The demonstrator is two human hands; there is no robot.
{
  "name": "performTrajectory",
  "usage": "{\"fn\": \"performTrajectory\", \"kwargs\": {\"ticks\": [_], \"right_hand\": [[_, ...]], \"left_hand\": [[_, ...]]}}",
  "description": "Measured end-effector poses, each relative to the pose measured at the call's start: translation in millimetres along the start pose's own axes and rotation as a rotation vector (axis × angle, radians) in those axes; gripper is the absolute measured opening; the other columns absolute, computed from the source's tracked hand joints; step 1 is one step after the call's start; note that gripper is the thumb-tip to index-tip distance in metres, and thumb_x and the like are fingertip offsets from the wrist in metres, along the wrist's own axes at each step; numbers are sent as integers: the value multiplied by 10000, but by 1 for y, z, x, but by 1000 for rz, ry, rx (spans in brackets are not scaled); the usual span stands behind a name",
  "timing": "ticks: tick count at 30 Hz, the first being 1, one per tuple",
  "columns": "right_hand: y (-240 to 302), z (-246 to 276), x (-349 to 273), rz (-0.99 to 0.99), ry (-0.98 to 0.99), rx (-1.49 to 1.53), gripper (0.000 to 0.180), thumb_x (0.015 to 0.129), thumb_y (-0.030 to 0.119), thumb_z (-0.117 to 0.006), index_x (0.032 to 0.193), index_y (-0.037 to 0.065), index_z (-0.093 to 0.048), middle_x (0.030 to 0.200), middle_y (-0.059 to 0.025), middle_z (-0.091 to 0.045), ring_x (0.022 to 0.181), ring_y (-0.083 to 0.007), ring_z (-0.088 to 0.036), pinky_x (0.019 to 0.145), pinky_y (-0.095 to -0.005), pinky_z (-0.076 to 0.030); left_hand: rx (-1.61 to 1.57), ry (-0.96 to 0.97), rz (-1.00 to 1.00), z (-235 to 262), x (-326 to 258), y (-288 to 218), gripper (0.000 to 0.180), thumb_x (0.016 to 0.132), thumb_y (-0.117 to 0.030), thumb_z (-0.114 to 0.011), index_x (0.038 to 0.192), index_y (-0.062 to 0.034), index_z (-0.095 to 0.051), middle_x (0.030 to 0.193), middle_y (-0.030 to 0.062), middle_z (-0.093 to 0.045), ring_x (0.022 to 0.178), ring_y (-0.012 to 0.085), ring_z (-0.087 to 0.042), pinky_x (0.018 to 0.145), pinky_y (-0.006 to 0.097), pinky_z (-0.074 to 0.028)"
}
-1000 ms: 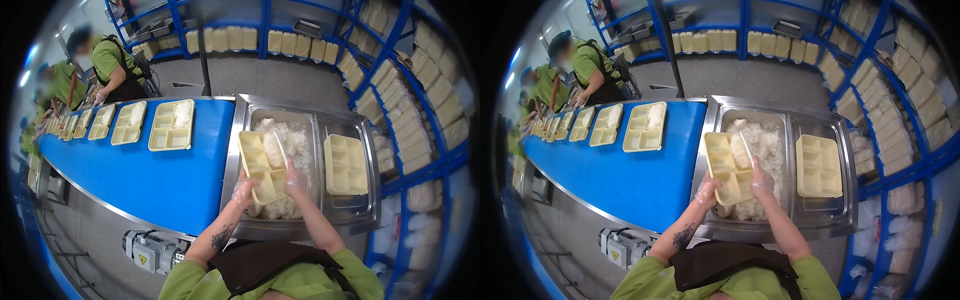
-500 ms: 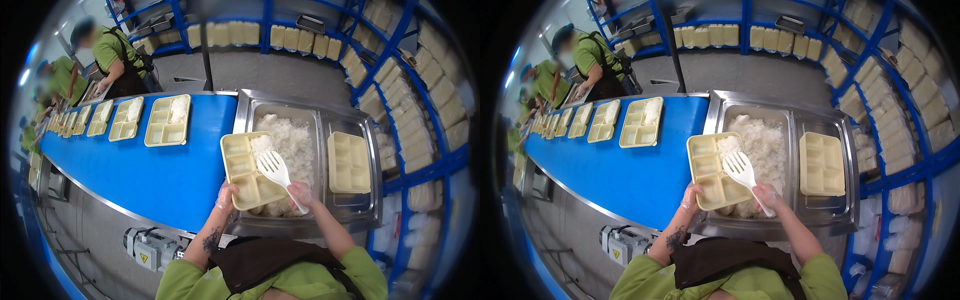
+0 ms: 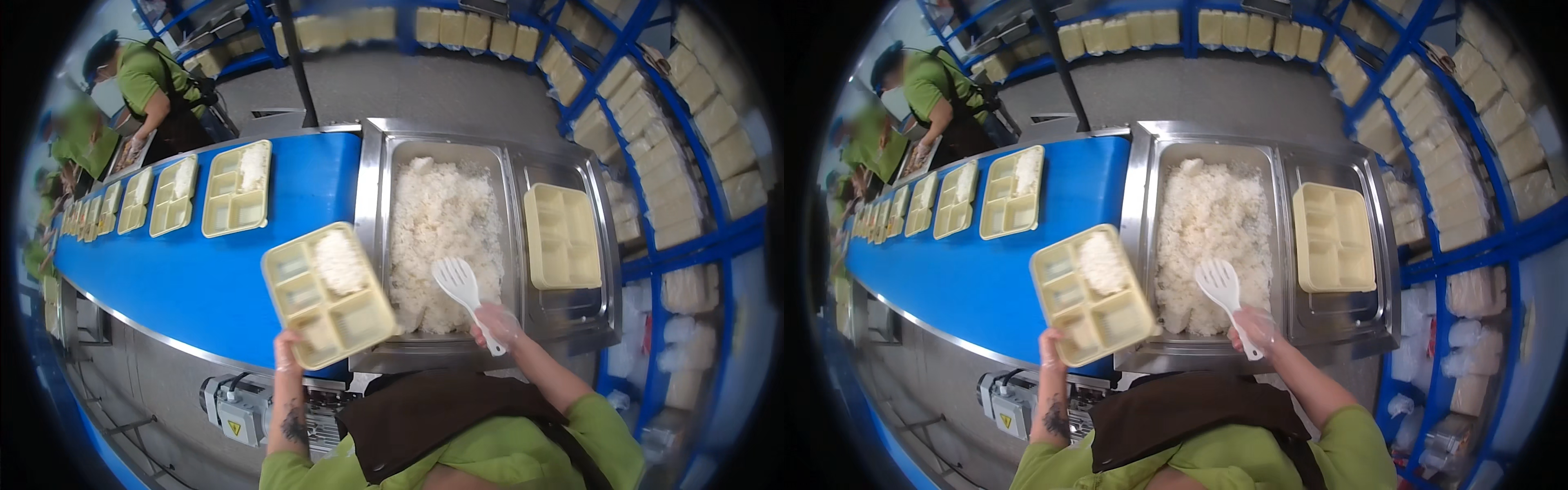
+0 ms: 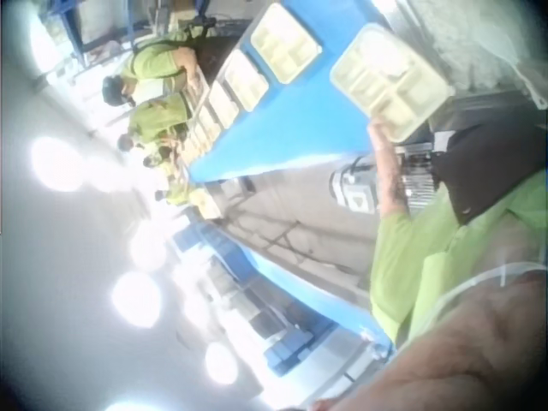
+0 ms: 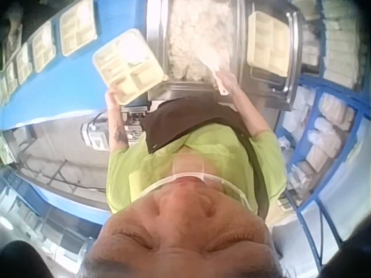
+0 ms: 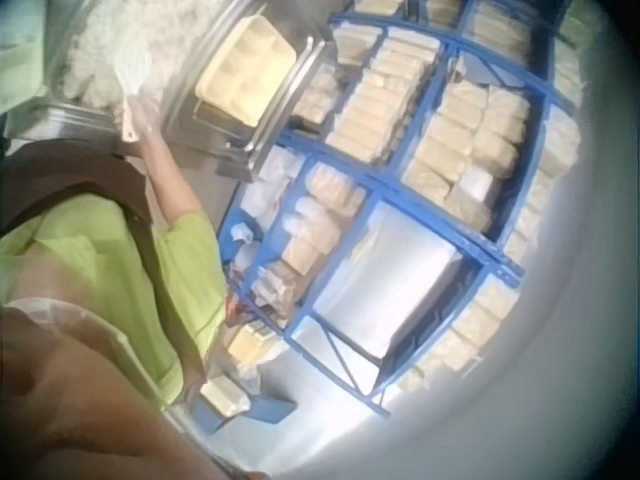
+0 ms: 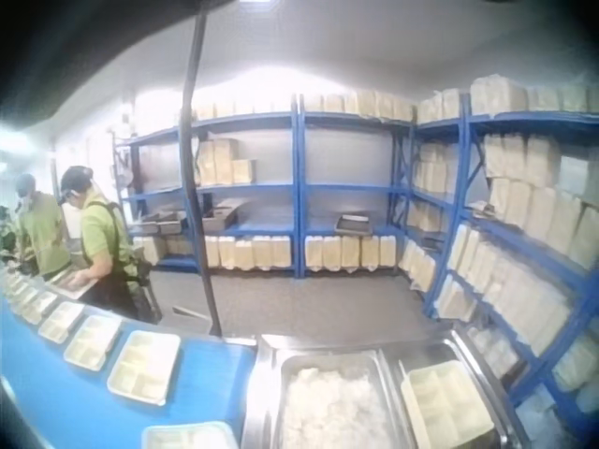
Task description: The person scoops cooked white rice from a large metal container into compartmentalized yellow trays using a white plastic scoop. Each filled tray is placed onto a blue conveyor belt that moves toward other workers.
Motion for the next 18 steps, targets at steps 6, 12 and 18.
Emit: {"fn": "performTrajectory", "kwargs": {"ticks": [6,12,18], "right_hand": [[-23,14,-31,-209,-213,533,143,798,20,-440,912,-55,-483,707,-64,-495,478,-106,-426,392,-209,-371],[-74,59,66,-138,-236,440,107,747,29,-430,720,-16,-523,560,-60,-475,412,-124,-433,358,-244,-347],[-68,39,109,-7,-305,353,131,733,65,-437,626,18,-498,485,-59,-453,369,-156,-433,335,-287,-329]], "left_hand": [[798,-470,-531,51,-17,-57,433,657,-81,-580,1078,-3,-525,956,114,-567,733,205,-540,600,313,-481],[1449,-393,-765,-7,-75,-37,440,683,-129,-650,1103,-73,-534,971,73,-575,679,162,-494,540,298,-414],[1757,-287,-757,-30,-93,6,431,691,-172,-645,1113,-149,-560,1060,113,-559,917,323,-522,774,406,-434]]}}
Point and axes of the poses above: each hand's wrist, its own x-axis towards the middle knuckle, its own z-axis out of the back of the hand, y = z × x, the point moved 2 cm from there along x, towards the middle knuckle
